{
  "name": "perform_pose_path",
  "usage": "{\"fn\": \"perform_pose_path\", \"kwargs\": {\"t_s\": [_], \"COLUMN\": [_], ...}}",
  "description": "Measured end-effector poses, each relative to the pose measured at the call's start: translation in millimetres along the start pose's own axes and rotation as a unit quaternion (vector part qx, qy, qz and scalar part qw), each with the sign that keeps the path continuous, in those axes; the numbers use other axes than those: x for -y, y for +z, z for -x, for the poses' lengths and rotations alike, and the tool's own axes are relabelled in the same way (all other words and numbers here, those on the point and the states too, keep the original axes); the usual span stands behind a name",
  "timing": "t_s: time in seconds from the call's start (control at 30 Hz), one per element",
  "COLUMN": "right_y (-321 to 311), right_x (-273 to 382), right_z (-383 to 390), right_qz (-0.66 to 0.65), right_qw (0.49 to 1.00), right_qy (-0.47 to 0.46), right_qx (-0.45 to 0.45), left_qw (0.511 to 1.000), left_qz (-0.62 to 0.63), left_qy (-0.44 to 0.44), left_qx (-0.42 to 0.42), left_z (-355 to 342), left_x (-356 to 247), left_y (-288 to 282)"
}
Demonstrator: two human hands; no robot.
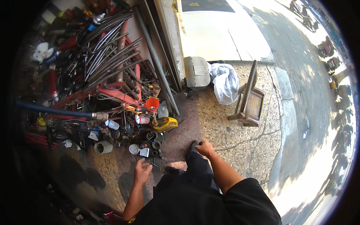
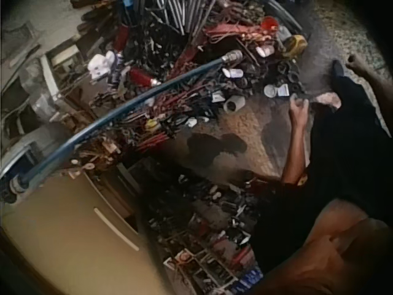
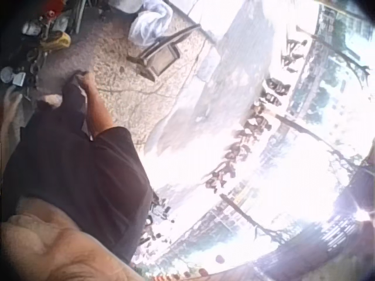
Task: The person walks through a cluttered workshop, picks up a battery and tests it with a charger, then moves to a workbench to handle small metal parts and wires. They inspect a cylindrical component and a small box, then walk upstairs to another room and examine a small white object.
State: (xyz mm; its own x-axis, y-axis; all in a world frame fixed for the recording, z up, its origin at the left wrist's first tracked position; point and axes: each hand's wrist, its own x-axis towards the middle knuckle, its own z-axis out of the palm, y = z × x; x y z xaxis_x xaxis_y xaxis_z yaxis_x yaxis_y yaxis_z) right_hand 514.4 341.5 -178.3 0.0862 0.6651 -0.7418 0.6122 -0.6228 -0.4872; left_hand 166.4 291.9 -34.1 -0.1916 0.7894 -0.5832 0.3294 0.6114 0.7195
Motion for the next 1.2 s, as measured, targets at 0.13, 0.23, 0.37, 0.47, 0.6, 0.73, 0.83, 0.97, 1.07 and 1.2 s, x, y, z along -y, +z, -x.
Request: {"fn": "perform_pose_path", "kwargs": {"t_s": [0.13, 0.23, 0.37, 0.47, 0.6, 0.73, 0.83, 0.97, 1.07, 1.2], "right_y": [-10, -23, -8, 22, 70, 135, 174, 231, 260, 271], "right_x": [-17, -17, -16, -4, 40, 118, 172, 215, 229, 217], "right_z": [29, 51, 82, 86, 62, 33, 25, 18, 2, -39], "right_qz": [0.014, -0.129, -0.127, -0.056, 0.129, 0.244, 0.323, 0.305, 0.214, 0.305], "right_qw": [1.000, 0.991, 0.990, 0.995, 0.984, 0.950, 0.887, 0.868, 0.865, 0.821], "right_qy": [-0.010, 0.034, 0.054, 0.053, -0.005, -0.100, -0.265, -0.295, -0.122, -0.046], "right_qx": [0.001, -0.013, 0.024, 0.057, 0.125, 0.170, 0.198, 0.259, 0.437, 0.481], "left_qw": [0.997, 0.993, 0.996, 0.982, 0.897, 0.768, 0.683, 0.711, 0.741, 0.784], "left_qz": [-0.055, -0.073, -0.047, -0.010, 0.233, 0.399, 0.522, 0.454, 0.446, 0.447], "left_qy": [0.054, 0.097, 0.024, -0.056, -0.223, -0.346, -0.328, -0.403, -0.382, -0.297], "left_qx": [0.017, 0.006, -0.069, -0.178, -0.304, -0.361, -0.392, -0.354, -0.326, -0.312], "left_z": [12, 26, 65, 109, 184, 254, 279, 292, 283, 279], "left_x": [6, 31, 121, 209, 319, 377, 378, 362, 355, 358], "left_y": [-14, -34, -68, -97, -121, -109, -71, -15, 17, 35]}}
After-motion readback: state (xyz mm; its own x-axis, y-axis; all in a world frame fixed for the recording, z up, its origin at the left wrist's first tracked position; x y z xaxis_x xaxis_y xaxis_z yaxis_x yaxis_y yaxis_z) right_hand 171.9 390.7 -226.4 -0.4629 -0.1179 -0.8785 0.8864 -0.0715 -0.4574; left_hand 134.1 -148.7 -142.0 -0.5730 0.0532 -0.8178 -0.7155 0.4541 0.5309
